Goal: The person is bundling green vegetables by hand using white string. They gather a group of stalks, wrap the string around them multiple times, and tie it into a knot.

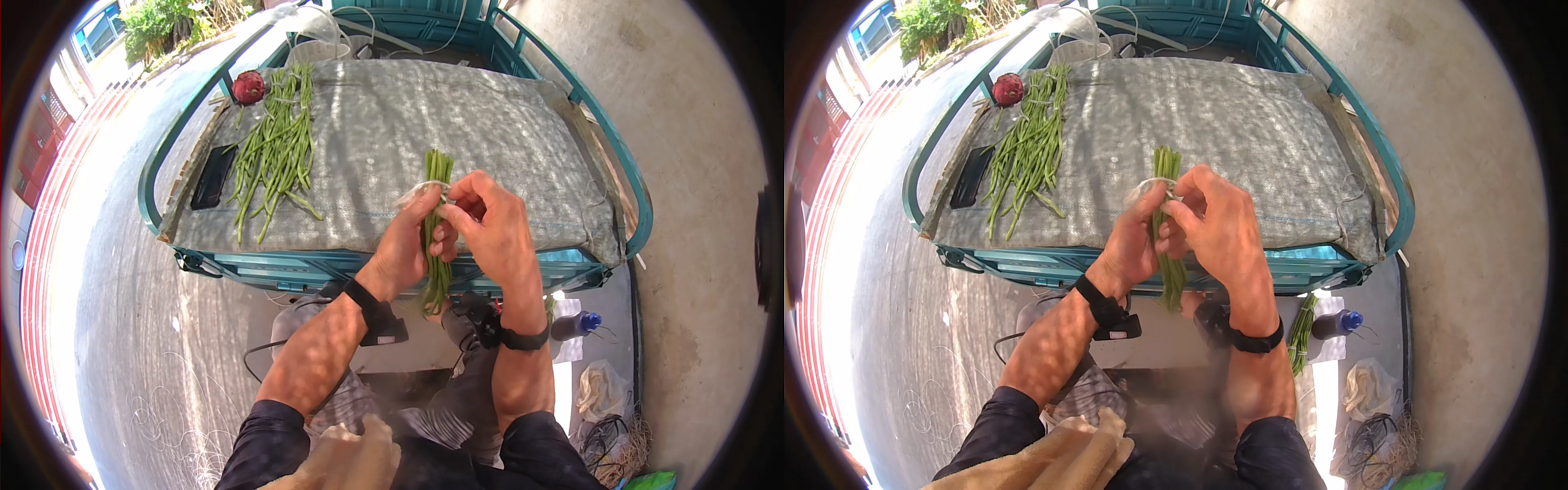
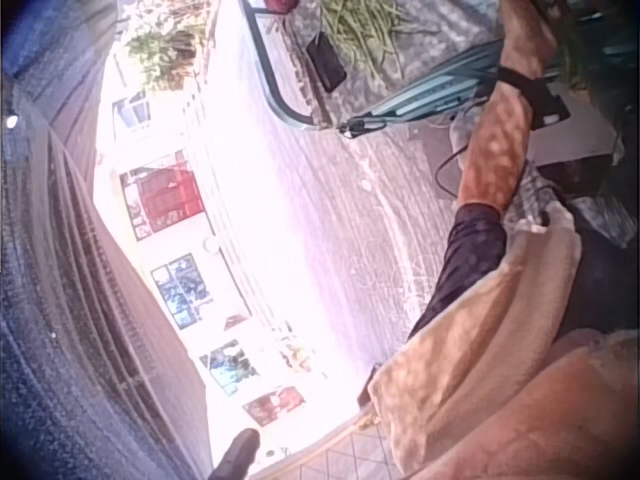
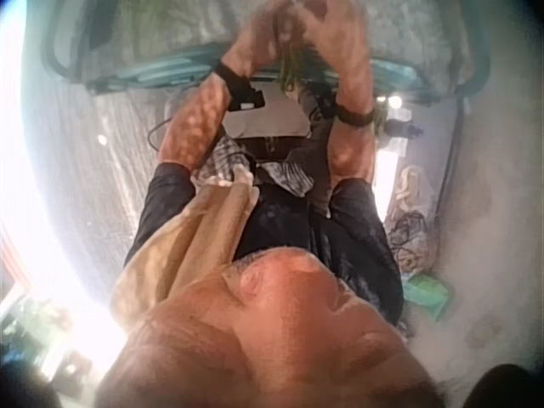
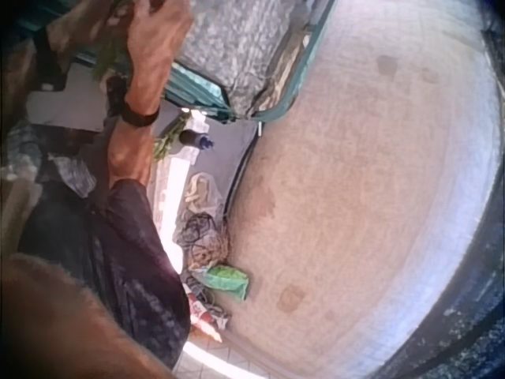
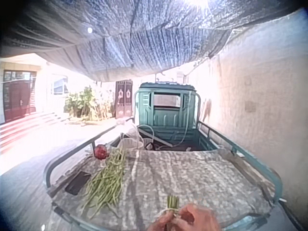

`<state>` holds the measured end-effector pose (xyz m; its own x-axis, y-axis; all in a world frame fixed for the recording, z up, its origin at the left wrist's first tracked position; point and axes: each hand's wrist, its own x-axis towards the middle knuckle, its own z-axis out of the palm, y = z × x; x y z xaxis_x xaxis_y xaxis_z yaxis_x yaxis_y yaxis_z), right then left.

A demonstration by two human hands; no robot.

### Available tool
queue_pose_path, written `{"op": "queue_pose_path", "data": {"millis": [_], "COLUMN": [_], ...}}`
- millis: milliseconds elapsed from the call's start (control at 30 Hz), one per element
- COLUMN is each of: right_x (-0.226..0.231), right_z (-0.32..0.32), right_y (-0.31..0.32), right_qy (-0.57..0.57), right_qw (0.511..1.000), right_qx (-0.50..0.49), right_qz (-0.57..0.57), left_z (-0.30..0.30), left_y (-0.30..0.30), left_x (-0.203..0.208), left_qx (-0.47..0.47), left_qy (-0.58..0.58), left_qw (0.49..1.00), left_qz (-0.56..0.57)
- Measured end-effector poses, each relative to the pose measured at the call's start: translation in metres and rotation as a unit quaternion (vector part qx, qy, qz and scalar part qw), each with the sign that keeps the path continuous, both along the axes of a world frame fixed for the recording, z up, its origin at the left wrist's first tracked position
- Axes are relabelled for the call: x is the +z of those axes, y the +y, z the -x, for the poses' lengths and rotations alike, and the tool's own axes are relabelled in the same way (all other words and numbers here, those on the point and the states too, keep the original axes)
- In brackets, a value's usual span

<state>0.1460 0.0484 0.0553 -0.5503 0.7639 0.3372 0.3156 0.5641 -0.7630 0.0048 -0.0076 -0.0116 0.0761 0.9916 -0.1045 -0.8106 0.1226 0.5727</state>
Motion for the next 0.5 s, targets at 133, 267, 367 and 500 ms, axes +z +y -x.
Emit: {"op": "queue_pose_path", "data": {"millis": [133, 267, 367, 500], "right_x": [0.000, -0.012, -0.011, -0.013], "right_z": [0.003, 0.008, 0.012, 0.015], "right_y": [0.006, 0.016, 0.015, 0.017], "right_qy": [0.017, 0.074, 0.061, 0.064], "right_qw": [0.999, 0.995, 0.996, 0.997], "right_qx": [-0.021, -0.011, -0.015, -0.016], "right_qz": [0.046, 0.058, 0.068, 0.048], "left_z": [0.000, 0.002, 0.003, 0.006], "left_y": [-0.001, 0.000, 0.000, 0.004], "left_x": [0.013, 0.015, 0.013, 0.012], "left_qx": [0.033, 0.034, 0.030, 0.012], "left_qy": [0.032, 0.018, 0.019, 0.009], "left_qw": [0.999, 0.999, 0.999, 1.000], "left_qz": [0.024, 0.029, 0.014, 0.023]}}
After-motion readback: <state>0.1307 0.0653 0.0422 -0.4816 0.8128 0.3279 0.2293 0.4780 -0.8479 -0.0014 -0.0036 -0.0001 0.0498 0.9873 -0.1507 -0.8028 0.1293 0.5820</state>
